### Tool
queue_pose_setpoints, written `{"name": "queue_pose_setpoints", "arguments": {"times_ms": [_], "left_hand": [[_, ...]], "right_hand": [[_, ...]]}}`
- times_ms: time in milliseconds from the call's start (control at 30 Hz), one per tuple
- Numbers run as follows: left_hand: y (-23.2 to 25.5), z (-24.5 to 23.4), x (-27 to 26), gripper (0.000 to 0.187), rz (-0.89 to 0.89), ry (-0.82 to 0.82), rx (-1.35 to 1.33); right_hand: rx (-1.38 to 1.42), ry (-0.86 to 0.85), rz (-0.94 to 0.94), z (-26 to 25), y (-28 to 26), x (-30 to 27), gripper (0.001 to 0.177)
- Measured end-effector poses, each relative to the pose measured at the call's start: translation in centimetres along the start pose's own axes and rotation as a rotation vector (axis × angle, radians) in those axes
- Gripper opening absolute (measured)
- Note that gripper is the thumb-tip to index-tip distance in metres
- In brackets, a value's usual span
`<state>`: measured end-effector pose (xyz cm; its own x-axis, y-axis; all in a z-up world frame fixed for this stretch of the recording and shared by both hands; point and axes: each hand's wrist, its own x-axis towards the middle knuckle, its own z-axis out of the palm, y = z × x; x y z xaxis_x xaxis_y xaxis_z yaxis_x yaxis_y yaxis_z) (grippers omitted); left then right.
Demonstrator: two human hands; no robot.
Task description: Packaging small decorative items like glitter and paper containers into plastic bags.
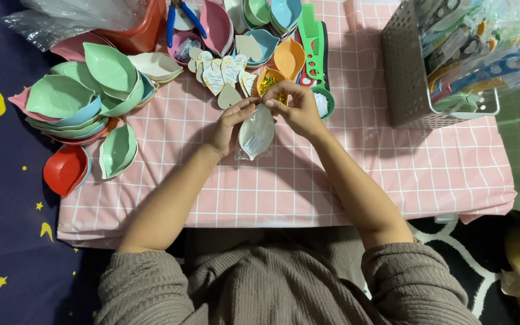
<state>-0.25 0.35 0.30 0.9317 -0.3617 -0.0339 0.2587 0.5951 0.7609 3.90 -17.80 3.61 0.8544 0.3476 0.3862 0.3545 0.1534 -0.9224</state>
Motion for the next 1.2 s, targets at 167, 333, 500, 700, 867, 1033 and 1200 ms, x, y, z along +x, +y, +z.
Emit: {"name": "queue_pose_setpoints", "arguments": {"times_ms": [167,333,500,700,867,1033,1200], "left_hand": [[-0.4,0.4,-0.3,0.041,0.051,0.024,0.051],[-0.2,0.6,-0.7,0.047,0.086,0.015,0.148],[-1.2,-0.7,0.0,0.050,0.076,-0.090,0.384],[1.9,4.2,-1.8,0.038,-0.121,-0.059,0.942],[1.5,4.6,-1.9,0.031,-0.045,-0.069,0.974],[2.0,5.1,-2.0,0.030,-0.091,-0.051,1.009],[1.6,4.7,-1.9,0.029,-0.043,-0.055,1.041]], "right_hand": [[-0.040,0.020,-0.032,-0.3,-0.7,0.1,0.006],[-0.274,0.078,-0.158,-2.0,-3.1,0.2,0.009],[-0.370,0.311,-0.383,-4.3,-8.2,-0.4,0.008],[-0.682,0.555,-0.691,-9.7,-15.3,-5.0,0.006],[-0.853,0.691,-0.854,-17.4,-15.9,-7.9,0.017],[-1.213,0.875,-0.867,-21.4,-15.1,-8.9,0.032],[-1.420,0.793,-0.968,-22.0,-12.8,-7.8,0.015]]}}
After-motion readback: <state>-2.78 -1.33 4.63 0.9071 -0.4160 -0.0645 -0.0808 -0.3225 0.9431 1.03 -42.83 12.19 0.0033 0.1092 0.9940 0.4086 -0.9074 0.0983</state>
